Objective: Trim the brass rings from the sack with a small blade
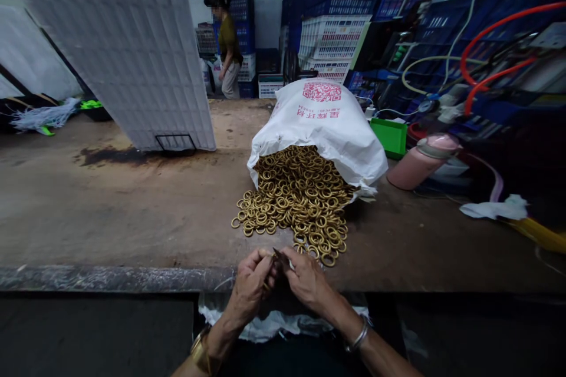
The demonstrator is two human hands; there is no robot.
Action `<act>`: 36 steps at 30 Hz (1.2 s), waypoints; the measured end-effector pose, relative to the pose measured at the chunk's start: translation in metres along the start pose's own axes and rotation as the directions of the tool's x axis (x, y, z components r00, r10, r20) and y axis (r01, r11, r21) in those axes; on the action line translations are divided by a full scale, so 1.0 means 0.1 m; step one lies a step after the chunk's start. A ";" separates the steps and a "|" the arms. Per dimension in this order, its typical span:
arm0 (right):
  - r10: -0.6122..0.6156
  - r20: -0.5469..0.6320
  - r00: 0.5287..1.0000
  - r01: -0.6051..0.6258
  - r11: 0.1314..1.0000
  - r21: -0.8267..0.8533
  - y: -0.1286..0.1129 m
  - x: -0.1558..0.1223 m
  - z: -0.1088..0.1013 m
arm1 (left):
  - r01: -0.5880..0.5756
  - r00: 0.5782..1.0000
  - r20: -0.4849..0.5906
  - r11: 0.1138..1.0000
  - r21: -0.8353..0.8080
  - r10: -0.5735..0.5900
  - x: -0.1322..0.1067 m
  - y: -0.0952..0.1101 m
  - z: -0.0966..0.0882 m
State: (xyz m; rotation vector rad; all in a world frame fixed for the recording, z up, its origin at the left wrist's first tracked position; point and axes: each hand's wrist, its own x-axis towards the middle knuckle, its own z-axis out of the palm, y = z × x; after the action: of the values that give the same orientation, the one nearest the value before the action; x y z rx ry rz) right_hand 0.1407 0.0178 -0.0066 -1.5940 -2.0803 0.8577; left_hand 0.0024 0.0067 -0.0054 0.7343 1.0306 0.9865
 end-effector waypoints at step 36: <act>0.154 -0.285 0.946 -0.249 0.908 -0.336 0.21 -0.16 -0.01 | 0.549 0.736 -0.004 0.600 -0.583 -0.677 -0.24 -0.66 -0.46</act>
State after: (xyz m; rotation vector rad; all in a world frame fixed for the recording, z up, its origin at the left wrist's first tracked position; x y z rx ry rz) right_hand 0.1612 0.0058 -0.0191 -2.0243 -1.9950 0.3029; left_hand -0.0243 -0.0388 -0.0704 -0.2461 1.0168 0.6849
